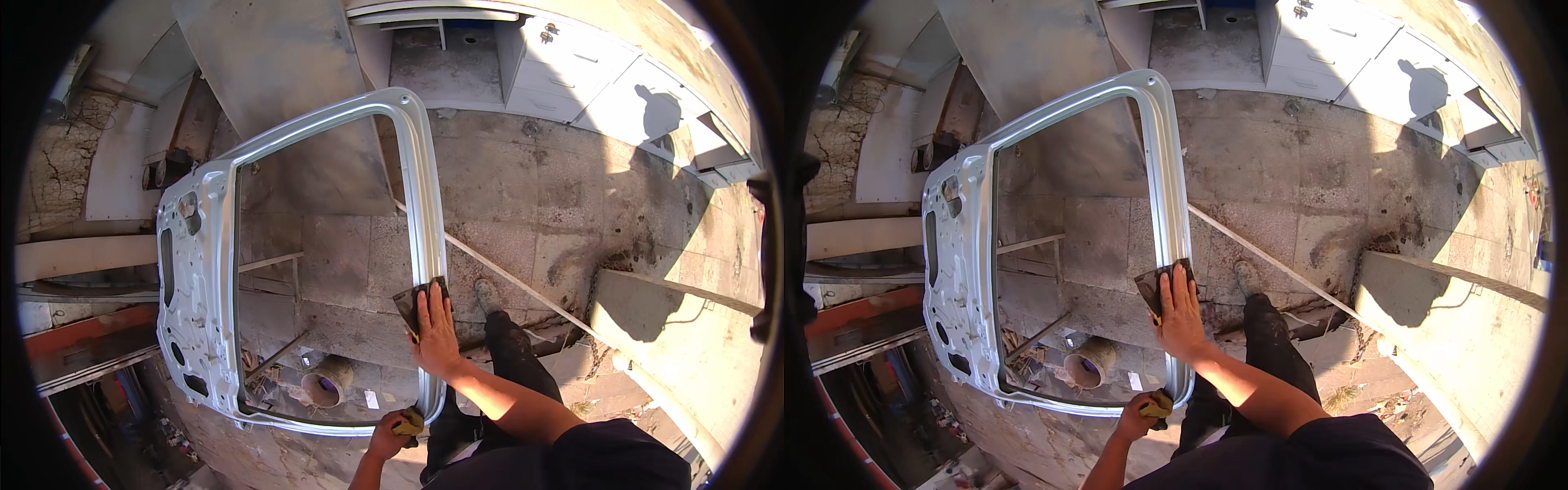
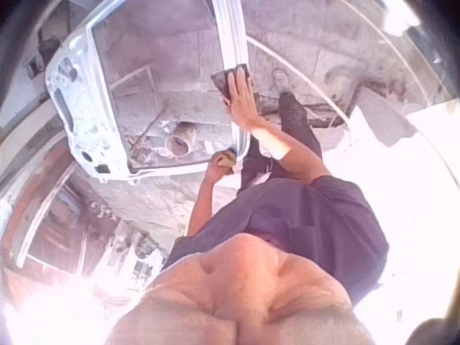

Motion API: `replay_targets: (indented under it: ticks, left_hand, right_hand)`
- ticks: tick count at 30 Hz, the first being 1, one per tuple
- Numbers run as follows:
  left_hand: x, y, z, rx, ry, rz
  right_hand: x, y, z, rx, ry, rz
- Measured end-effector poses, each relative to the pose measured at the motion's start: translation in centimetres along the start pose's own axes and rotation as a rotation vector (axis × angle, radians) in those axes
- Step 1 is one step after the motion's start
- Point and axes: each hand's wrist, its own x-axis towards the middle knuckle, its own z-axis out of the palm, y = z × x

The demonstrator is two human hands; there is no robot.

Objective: The person walks through a cluttered outdoor area and begins sanding a detached car door with a sanding block. They repeatedly rub the surface and edges of the door, occasionally switching hands and adjusting their grip while continuing to sand.

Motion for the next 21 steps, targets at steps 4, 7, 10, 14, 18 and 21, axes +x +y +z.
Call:
replay_targets:
  ticks: [4, 7, 10, 14, 18, 21]
  left_hand:
    - [5.2, 7.8, 0.5, -0.328, 0.005, -0.298]
    - [8.1, 9.3, 2.1, -0.317, 0.093, -0.226]
    - [9.0, 8.9, 3.3, -0.159, 0.173, -0.111]
    - [10.3, 8.6, 2.8, -0.228, 0.148, -0.187]
    - [9.9, 7.8, 3.1, -0.155, 0.135, -0.189]
    - [10.0, 8.3, 3.0, -0.136, 0.12, -0.194]
  right_hand:
    - [-5.8, -0.7, -1.0, 0.128, -0.135, 0.013]
    - [4.2, -0.1, -2.5, 0.074, -0.027, 0.036]
    - [18.9, 2.5, -5.0, 0.014, 0.087, -0.057]
    - [30.7, 3.8, -7.4, -0.09, 0.226, -0.087]
    - [16.7, 1.6, -4.5, 0.027, 0.056, -0.06]
    - [4.0, 0.2, -3.3, 0.105, -0.174, -0.012]
